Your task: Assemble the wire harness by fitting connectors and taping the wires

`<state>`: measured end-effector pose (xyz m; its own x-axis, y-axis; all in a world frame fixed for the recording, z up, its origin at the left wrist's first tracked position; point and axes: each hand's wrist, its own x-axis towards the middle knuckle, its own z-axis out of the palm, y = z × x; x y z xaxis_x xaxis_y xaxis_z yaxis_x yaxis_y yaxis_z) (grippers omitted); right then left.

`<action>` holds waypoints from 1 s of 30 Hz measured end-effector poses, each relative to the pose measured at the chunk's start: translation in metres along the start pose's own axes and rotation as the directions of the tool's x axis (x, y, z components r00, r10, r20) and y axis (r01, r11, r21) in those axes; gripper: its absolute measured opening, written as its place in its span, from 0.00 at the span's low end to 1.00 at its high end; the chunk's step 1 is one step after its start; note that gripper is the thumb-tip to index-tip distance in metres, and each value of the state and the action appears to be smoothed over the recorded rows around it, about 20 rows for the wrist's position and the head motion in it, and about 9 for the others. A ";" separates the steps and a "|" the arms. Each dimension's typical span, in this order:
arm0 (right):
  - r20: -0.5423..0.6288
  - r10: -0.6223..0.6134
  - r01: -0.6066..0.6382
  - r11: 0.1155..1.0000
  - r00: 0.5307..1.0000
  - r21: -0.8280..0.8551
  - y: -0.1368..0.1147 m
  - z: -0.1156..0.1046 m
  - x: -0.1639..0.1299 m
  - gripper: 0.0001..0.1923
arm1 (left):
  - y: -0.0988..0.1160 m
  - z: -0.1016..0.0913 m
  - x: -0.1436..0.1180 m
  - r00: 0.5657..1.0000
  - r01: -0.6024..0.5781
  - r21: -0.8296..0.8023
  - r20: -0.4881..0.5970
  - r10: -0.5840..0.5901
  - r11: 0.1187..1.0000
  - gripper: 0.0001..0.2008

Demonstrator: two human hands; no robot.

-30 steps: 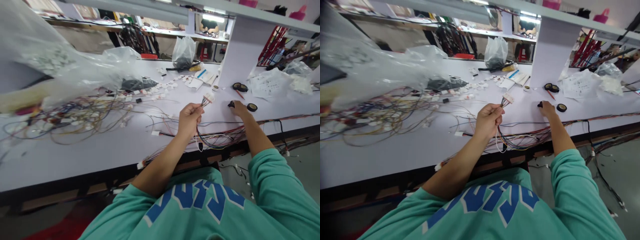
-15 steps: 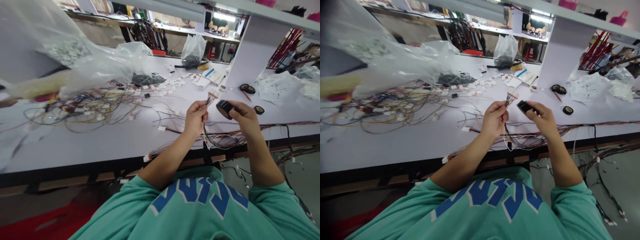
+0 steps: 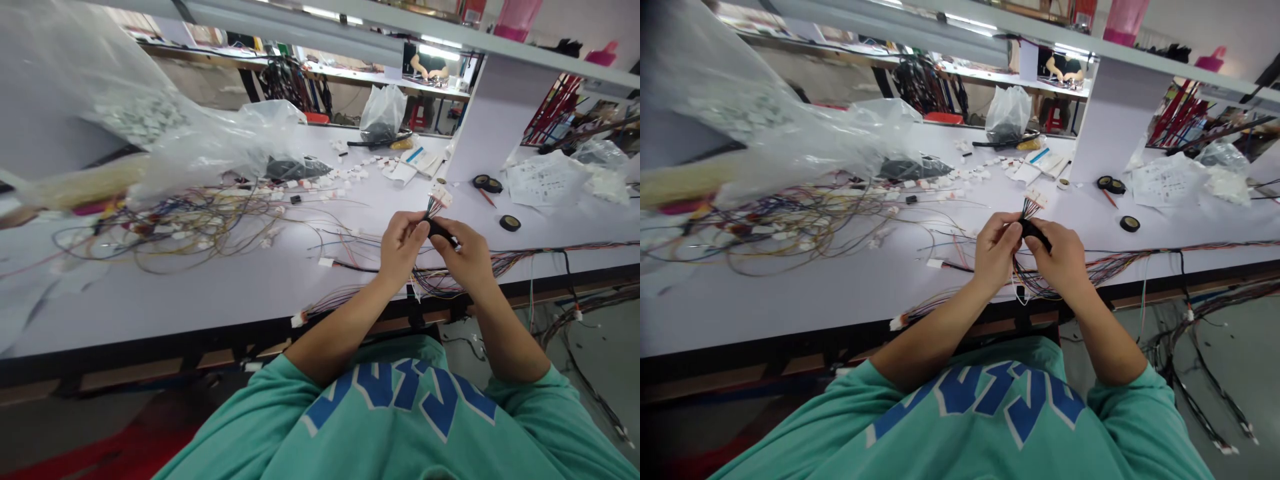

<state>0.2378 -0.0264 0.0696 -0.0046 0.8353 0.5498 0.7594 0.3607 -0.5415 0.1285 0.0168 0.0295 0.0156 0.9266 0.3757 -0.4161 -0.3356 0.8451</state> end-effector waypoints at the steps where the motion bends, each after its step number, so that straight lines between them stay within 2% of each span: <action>1: -0.004 -0.017 0.017 1.000 1.000 -0.024 -0.001 0.000 -0.001 0.15 | 0.001 0.001 0.000 1.000 0.009 0.028 -0.023 -0.009 1.000 0.04; 6: -0.031 -0.067 0.061 0.985 0.997 -0.160 0.000 0.003 -0.002 0.15 | 0.007 0.001 0.002 0.997 0.023 0.077 -0.076 -0.017 0.997 0.05; 11: 0.045 -0.126 0.129 0.989 0.991 -0.074 0.013 0.007 0.006 0.14 | 0.013 0.001 0.002 0.999 0.026 0.027 -0.029 -0.025 0.999 0.08; 14: -0.051 -0.170 0.167 0.984 0.984 -0.070 0.021 0.013 0.010 0.13 | 0.017 0.003 0.004 0.995 0.098 -0.068 0.031 -0.096 0.993 0.11; 16: -0.139 -0.186 0.179 0.982 0.973 -0.063 0.025 0.019 0.013 0.12 | 0.021 0.003 0.007 0.977 0.212 -0.148 0.071 -0.204 0.966 0.17; 18: -0.184 -0.178 0.183 0.983 0.967 0.009 0.029 0.026 0.016 0.10 | 0.026 0.001 0.012 0.923 0.378 -0.199 0.158 -0.351 0.904 0.22; 20: -0.186 -0.131 0.165 0.969 0.974 0.182 0.034 0.031 0.019 0.09 | 0.030 -0.002 0.019 0.814 0.555 -0.154 0.305 -0.495 0.817 0.23; 22: -0.146 -0.073 0.128 0.903 0.987 0.411 0.036 0.033 0.022 0.08 | 0.032 -0.006 0.025 0.699 0.661 -0.068 0.417 -0.581 0.747 0.20; 23: -0.106 -0.056 0.103 0.851 0.993 0.515 0.036 0.032 0.023 0.07 | 0.032 -0.008 0.027 0.667 0.683 -0.046 0.445 -0.598 0.729 0.19; 24: -0.056 -0.051 0.075 0.796 0.997 0.601 0.035 0.031 0.024 0.06 | 0.032 -0.008 0.028 0.656 0.692 -0.047 0.459 -0.600 0.720 0.17; 27: 0.075 -0.040 -0.030 0.661 0.996 0.750 0.026 0.026 0.024 0.07 | 0.030 -0.005 0.024 0.695 0.671 -0.137 0.459 -0.554 0.728 0.14; 30: 0.049 0.088 -0.093 0.613 0.995 0.784 0.017 0.026 0.022 0.06 | 0.027 0.003 0.016 0.795 0.568 -0.235 0.402 -0.453 0.789 0.14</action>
<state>0.2337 0.0094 0.0558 0.0301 0.8833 0.4679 -0.0442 0.4688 -0.8822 0.1203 0.0218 0.0596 0.5669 0.8210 0.0686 -0.5326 0.3016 0.7908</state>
